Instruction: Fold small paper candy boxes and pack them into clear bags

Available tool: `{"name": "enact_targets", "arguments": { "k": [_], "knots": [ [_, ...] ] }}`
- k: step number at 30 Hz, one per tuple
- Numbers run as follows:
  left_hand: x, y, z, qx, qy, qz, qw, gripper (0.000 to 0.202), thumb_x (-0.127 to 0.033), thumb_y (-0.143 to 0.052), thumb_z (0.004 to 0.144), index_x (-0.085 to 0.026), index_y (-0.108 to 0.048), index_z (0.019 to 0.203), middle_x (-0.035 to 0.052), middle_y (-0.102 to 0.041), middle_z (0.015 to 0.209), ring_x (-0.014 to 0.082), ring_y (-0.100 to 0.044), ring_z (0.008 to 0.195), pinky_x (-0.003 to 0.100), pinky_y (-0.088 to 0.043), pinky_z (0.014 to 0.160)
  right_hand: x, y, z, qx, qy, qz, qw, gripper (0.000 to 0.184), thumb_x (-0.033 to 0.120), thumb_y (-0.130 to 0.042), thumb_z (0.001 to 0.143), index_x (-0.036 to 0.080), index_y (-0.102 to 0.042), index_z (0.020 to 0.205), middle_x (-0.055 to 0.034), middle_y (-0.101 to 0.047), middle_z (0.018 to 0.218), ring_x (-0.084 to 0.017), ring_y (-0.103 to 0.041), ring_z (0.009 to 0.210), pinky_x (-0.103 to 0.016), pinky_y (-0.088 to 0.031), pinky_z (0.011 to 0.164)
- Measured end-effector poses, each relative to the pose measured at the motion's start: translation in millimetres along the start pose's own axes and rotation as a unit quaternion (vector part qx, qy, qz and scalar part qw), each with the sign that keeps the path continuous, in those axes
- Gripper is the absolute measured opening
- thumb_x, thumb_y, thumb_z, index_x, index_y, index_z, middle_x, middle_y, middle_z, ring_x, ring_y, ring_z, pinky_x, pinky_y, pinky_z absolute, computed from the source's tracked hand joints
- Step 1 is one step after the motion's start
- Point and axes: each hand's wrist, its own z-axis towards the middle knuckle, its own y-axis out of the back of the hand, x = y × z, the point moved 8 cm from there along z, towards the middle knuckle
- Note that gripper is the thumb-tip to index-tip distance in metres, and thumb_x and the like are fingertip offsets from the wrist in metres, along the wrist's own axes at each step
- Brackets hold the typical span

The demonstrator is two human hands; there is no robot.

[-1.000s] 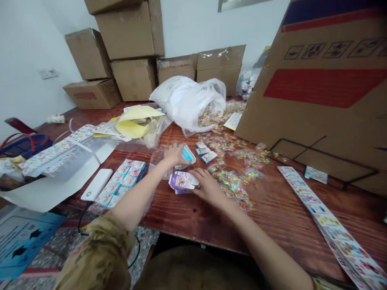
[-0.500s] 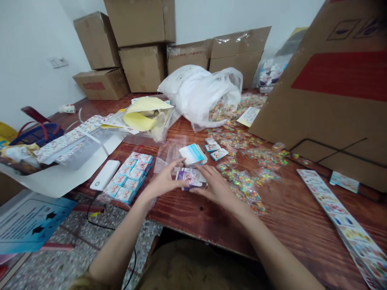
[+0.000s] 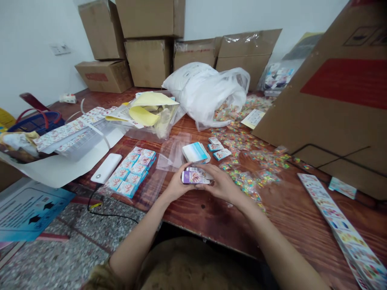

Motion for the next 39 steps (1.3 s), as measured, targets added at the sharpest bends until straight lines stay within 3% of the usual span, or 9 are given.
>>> {"name": "enact_targets", "arguments": {
  "k": [6, 13, 17, 22, 31, 36, 39],
  "knots": [
    [8.1, -1.8, -1.1, -0.011, 0.013, 0.004, 1.0, 0.073, -0.047, -0.088, 0.054, -0.018, -0.057, 0.114, 0.0118, -0.065, 0.118, 0.0284, -0.062, 0.109, 0.041, -0.048, 0.097, 13.2, -4.4, 7.9, 0.019, 0.042, -0.093, 0.995, 0.056, 0.045, -0.067, 0.085, 0.026, -0.054, 0.136, -0.012, -0.063, 0.126, -0.031, -0.056, 0.116, -0.053, -0.043, 0.103],
    [10.9, -4.1, -3.9, -0.016, 0.042, -0.034, 0.998, 0.068, -0.038, -0.088, 0.056, -0.017, -0.055, 0.111, 0.0082, -0.066, 0.11, 0.0232, -0.065, 0.098, 0.037, -0.051, 0.089, 18.6, -1.2, 12.3, 0.064, 0.095, -0.118, 0.986, 0.039, 0.037, -0.047, 0.098, 0.025, -0.055, 0.134, -0.012, -0.063, 0.126, -0.027, -0.058, 0.115, -0.049, -0.048, 0.099],
    [9.7, -8.6, -3.8, -0.002, 0.043, -0.069, 0.997, 0.072, -0.031, -0.09, 0.054, -0.019, -0.053, 0.115, 0.0076, -0.066, 0.111, 0.0222, -0.065, 0.099, 0.036, -0.052, 0.089, 15.7, -10.1, 11.0, 0.062, 0.101, -0.2, 0.973, 0.037, 0.032, -0.044, 0.099, 0.019, -0.056, 0.132, -0.0159, -0.062, 0.127, -0.03, -0.059, 0.115, -0.05, -0.049, 0.098],
    [14.9, -6.3, -3.7, 0.003, 0.036, -0.07, 0.997, 0.063, -0.028, -0.083, 0.066, -0.019, -0.051, 0.12, 0.0076, -0.065, 0.113, 0.0196, -0.064, 0.099, 0.035, -0.051, 0.091, 8.2, -23.7, 6.8, 0.059, 0.125, -0.286, 0.948, 0.037, 0.022, -0.044, 0.097, 0.012, -0.053, 0.131, -0.0218, -0.059, 0.131, -0.032, -0.058, 0.118, -0.053, -0.045, 0.102],
    [10.8, -7.4, -4.9, -0.016, -0.004, -0.073, 0.997, 0.057, -0.021, -0.081, 0.064, -0.018, -0.053, 0.114, 0.0053, -0.065, 0.108, 0.018, -0.063, 0.095, 0.031, -0.05, 0.087, 28.9, -10.5, -6.2, -0.083, 0.253, -0.301, 0.916, 0.033, 0.006, -0.04, 0.09, 0.011, -0.055, 0.118, -0.0162, -0.065, 0.121, -0.026, -0.058, 0.114, -0.049, -0.045, 0.102],
    [6.7, -11.1, -6.7, -0.019, 0.014, -0.07, 0.997, 0.054, -0.019, -0.079, 0.064, -0.019, -0.051, 0.111, 0.0029, -0.063, 0.1, 0.0154, -0.062, 0.087, 0.027, -0.05, 0.078, 34.2, 7.0, -1.6, -0.103, 0.228, -0.259, 0.933, 0.023, 0.006, -0.042, 0.089, 0.015, -0.056, 0.105, -0.0105, -0.067, 0.096, -0.023, -0.061, 0.095, -0.042, -0.049, 0.094],
    [5.9, -8.7, -7.8, -0.032, 0.016, -0.036, 0.999, 0.053, -0.022, -0.077, 0.067, -0.019, -0.049, 0.112, 0.0028, -0.062, 0.1, 0.0153, -0.061, 0.086, 0.027, -0.05, 0.078, 27.1, 17.0, 3.7, -0.104, 0.175, -0.273, 0.94, 0.015, 0.009, -0.042, 0.092, 0.016, -0.055, 0.099, -0.0096, -0.064, 0.089, -0.022, -0.06, 0.088, -0.035, -0.051, 0.08]
  ]
}}
